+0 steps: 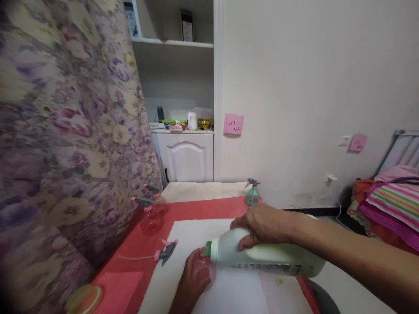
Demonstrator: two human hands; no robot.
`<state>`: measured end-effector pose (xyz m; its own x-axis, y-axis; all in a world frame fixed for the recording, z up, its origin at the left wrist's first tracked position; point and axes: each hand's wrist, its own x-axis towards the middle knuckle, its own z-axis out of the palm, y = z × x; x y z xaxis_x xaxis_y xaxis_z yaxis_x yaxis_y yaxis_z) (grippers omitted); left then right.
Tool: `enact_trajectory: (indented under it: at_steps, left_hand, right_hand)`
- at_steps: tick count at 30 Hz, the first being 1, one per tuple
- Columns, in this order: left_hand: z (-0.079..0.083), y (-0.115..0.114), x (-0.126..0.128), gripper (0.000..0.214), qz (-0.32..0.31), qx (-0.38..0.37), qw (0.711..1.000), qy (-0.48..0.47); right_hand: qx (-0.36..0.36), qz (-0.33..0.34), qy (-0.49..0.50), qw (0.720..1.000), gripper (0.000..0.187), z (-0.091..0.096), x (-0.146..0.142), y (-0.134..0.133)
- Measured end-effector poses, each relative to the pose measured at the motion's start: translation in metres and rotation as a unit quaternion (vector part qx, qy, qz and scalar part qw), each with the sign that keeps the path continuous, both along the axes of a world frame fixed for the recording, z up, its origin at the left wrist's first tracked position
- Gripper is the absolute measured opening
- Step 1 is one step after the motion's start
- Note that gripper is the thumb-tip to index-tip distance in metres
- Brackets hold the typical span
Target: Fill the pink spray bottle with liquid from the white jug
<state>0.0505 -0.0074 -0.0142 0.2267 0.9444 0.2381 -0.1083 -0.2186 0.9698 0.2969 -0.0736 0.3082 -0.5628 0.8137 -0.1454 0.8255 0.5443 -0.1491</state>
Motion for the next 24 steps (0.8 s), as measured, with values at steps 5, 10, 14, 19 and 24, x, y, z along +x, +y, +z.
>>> enact_trajectory:
  at_steps: [5,10,14,19,24]
  left_hand:
    - [-0.002,0.0,-0.001,0.081,-0.012,-0.014,1.0,-0.023]
    - [-0.009,0.003,0.002,0.081,-0.01,-0.004,1.0,-0.024]
    - [-0.015,0.005,0.004,0.085,-0.005,0.002,1.0,-0.023]
    - [-0.016,0.005,0.007,0.088,-0.004,-0.008,0.999,-0.031]
    - [-0.013,0.004,0.006,0.08,-0.006,-0.012,0.999,-0.035]
  right_hand:
    - [-0.004,0.0,0.009,1.0,0.045,0.0,0.0,0.0]
    - [-0.003,-0.008,0.001,1.0,0.046,0.0,-0.001,0.001]
    - [-0.007,-0.007,0.003,1.0,0.046,0.001,-0.002,0.001]
    - [0.004,-0.002,-0.002,1.0,0.048,0.0,-0.001,0.002]
    - [-0.003,-0.004,0.002,1.0,0.046,0.0,-0.002,0.001]
